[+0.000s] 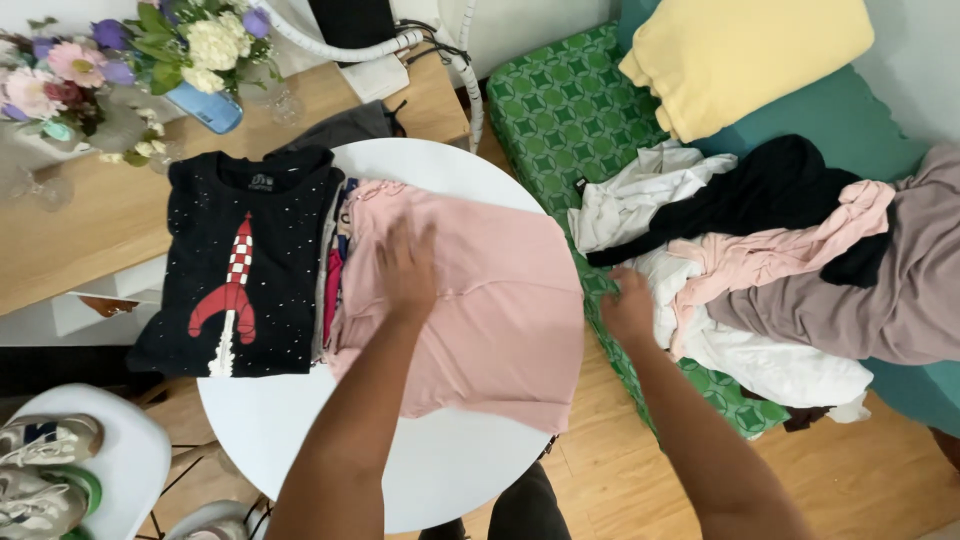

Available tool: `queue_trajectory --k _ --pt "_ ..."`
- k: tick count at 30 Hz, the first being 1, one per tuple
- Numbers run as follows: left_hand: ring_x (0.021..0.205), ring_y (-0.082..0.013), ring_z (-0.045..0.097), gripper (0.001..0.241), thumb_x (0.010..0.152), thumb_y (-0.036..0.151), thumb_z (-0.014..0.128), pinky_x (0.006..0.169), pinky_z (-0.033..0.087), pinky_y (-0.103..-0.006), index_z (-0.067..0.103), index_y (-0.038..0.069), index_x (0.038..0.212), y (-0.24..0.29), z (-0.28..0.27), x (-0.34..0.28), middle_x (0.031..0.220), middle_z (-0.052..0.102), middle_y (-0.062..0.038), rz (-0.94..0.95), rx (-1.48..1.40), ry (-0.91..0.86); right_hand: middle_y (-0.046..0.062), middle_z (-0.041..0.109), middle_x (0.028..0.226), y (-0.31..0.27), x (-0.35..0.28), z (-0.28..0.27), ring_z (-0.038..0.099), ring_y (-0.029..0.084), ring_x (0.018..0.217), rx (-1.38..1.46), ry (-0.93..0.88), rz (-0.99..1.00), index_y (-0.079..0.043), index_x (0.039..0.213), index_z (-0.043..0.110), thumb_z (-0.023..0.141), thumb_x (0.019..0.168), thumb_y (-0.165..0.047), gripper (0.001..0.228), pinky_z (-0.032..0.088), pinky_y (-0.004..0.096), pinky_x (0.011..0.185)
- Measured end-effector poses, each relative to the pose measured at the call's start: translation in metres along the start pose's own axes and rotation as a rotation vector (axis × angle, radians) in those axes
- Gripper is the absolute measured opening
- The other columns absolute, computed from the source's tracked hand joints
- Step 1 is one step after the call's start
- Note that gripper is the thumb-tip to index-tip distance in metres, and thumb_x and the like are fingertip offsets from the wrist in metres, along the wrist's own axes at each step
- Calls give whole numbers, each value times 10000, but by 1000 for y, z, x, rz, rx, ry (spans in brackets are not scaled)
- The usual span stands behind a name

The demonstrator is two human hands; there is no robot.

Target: The person folds a black t-shirt with a rocket design, a pink sequined top, a pink long-sleeved shirt, and a black hoodie on a white round table. The person picks each item from a pile on a nearby green bench, smooths it out, and folds it neatly before stacking it on the table.

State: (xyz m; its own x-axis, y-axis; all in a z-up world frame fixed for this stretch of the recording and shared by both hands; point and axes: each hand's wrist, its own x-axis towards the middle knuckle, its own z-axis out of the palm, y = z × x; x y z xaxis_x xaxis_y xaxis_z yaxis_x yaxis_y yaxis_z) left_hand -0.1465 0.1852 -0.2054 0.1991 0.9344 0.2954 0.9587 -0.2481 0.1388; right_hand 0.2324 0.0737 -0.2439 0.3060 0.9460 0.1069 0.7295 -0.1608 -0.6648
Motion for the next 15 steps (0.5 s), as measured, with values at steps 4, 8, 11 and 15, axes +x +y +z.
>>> queue_trajectory --k 4,8,11,15 --pt "1447 -439 381 638 860 123 685 1184 314 -654 485 170 1463 -15 -11 -80 1525 426 -232 129 -147 66 216 577 1046 -41 -64 11 552 449 1012 40 105 -170 -10 1048 552 589 721 40 334 463 514 868" --pt "1351 -446 428 472 888 130 667 1155 346 -630 545 89 1342 -45 -50 -132 1374 479 -225 268 -206 36 187 539 954 -63 -126 11 517 413 970 20 108 -161 -31 962 539 577 697 66 285 432 497 866" --pt "1280 -425 466 431 869 151 664 1117 382 -576 565 95 1284 -68 -86 -156 1307 499 -210 329 -254 -116 172 562 1003 -80 -158 -1 526 396 1017 58 102 -165 -46 969 562 586 704 70 291 434 480 913" --pt "1314 -397 453 503 781 148 685 1149 337 -540 565 121 1269 -86 -137 -167 1371 476 -197 404 -233 -389 180 599 1103 -102 -185 -25 526 407 1115 112 54 -188 -54 1033 603 657 661 42 388 436 465 971"
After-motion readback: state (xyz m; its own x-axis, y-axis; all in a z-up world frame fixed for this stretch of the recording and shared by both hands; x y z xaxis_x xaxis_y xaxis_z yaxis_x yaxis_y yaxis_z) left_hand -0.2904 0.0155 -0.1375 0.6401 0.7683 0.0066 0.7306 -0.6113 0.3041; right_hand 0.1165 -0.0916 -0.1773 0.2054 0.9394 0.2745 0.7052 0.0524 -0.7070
